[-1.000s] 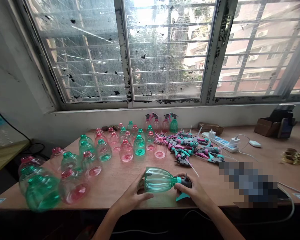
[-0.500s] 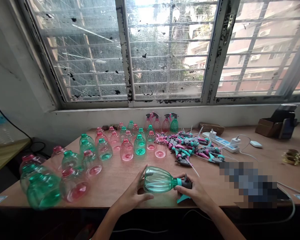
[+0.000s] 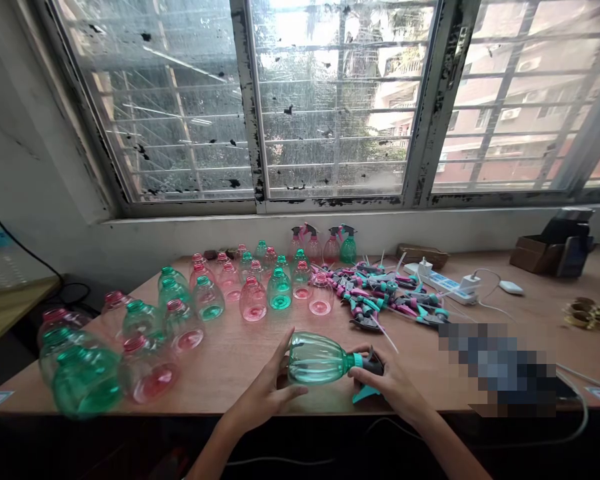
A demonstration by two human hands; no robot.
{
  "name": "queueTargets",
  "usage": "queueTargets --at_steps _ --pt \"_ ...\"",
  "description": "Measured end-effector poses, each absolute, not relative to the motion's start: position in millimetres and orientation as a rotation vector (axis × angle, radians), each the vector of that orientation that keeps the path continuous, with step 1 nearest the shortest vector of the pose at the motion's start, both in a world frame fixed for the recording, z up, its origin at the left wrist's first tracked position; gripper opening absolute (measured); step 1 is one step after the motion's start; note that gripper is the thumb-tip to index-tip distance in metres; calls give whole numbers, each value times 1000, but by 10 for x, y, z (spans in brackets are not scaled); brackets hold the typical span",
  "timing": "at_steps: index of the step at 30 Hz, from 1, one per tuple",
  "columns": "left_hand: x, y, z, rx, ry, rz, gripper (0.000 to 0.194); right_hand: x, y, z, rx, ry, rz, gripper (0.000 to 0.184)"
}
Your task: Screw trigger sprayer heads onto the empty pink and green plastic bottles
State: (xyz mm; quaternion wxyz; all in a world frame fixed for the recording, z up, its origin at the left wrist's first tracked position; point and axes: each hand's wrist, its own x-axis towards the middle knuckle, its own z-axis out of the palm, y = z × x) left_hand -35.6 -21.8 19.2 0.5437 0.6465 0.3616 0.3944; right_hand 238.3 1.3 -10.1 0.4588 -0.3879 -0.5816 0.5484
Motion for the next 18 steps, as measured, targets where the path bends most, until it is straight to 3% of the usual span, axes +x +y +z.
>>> queueTargets --at_steps 4,10,18 --pt "-348 -229 213 1530 860 943 109 2390 12 -115 -955 -1426 1363 45" --pt "-339 -210 283 1558 870 881 90 2387 3 -106 -958 -1424 1365 46" --pt "-354 -225 208 1534 859 931 108 2371 2 -97 -938 -1392 1371 44"
